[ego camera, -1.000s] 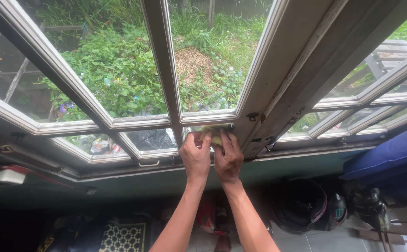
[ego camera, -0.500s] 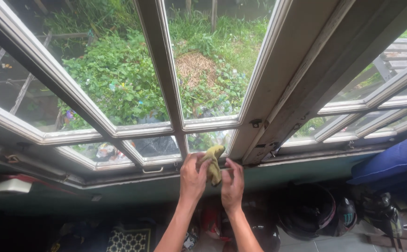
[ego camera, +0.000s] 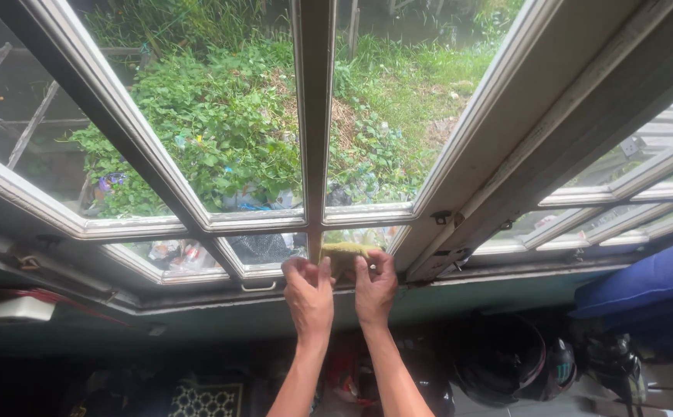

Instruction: The person wipes the lower panes of a multi-pane window using a yellow cloth. They repeatedly rub the glass and frame area with both hands, focusing on the bottom sections of the window.

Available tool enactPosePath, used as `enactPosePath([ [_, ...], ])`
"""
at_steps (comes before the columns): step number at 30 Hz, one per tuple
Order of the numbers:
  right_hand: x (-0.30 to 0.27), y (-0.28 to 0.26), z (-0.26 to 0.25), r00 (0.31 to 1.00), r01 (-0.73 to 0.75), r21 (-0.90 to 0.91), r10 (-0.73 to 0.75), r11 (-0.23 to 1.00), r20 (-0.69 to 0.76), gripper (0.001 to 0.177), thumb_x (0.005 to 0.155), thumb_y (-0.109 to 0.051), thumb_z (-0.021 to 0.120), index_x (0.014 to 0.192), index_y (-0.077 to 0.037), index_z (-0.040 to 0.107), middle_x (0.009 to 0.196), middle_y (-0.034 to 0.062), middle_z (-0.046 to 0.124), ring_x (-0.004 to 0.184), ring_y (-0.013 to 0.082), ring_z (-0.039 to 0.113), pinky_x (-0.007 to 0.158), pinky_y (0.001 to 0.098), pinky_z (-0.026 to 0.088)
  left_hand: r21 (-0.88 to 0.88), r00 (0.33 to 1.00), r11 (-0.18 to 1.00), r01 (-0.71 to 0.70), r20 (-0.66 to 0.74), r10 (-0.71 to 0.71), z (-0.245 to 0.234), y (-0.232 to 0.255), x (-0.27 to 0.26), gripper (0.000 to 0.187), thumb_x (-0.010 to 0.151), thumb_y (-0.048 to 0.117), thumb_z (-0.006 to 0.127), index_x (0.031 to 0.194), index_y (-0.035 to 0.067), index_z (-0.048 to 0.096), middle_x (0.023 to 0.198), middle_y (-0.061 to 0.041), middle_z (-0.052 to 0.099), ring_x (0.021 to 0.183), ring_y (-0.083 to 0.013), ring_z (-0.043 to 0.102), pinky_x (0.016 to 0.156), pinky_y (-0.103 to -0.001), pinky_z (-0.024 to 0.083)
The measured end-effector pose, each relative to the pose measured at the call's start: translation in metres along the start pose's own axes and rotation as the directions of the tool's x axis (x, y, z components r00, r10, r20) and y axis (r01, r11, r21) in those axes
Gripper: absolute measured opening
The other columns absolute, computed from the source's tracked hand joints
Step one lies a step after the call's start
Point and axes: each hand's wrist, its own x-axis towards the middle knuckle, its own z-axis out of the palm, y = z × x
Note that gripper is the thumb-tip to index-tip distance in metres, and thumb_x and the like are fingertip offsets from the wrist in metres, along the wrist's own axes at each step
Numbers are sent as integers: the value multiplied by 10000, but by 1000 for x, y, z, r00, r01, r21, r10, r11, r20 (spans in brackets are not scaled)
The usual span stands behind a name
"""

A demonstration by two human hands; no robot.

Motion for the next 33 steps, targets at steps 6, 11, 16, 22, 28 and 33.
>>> enactPosePath([
  [6,28,20,-12,971,214,-420,-240,882,-11,267,829,-299,877,769,-177,648,607,27,668,554,199,642,526,349,499,207,983,966,154,63,-170,47,-60,20,452,905,365,737,714,-36,652,653,-257,665,737,-443,724,602,-525,526],
  [11,32,-42,-5,938,330,-403,-346,854,34,130,817,-304,875,792,-239,765,583,-20,704,525,126,658,518,273,538,123,996,992,19,-83,-8,44,23,9,321,923,184,681,683,-29,669,614,-226,654,653,-424,700,606,-473,531],
  [16,39,-50,-10,894,440,-328,-443,836,72,53,848,-196,842,836,-175,794,627,31,727,609,181,728,585,276,582,76,990,996,41,-138,-30,40,49,7,361,950,201,655,684,-43,671,614,-233,656,629,-428,695,612,-457,540],
  [22,29,-23,-16,957,275,-396,-287,876,29,186,835,-305,872,772,-152,787,586,92,711,575,207,708,571,361,547,102,983,986,129,-145,-114,53,8,2,327,956,202,606,722,0,712,629,-182,694,639,-387,716,645,-464,554],
  [28,25,1,-27,950,313,-433,-275,845,150,196,906,-293,796,809,-123,779,666,128,748,685,333,755,592,442,573,149,975,969,198,-132,-179,73,-42,1,462,951,348,650,699,-34,712,648,-232,683,728,-450,717,685,-508,540],
  [33,38,-16,-25,874,473,-440,-470,764,124,110,897,-264,808,873,-164,767,724,88,744,705,289,744,594,385,592,-17,982,998,56,-178,-58,72,-7,3,629,969,498,666,668,-53,651,628,-278,643,678,-427,711,644,-449,536],
])
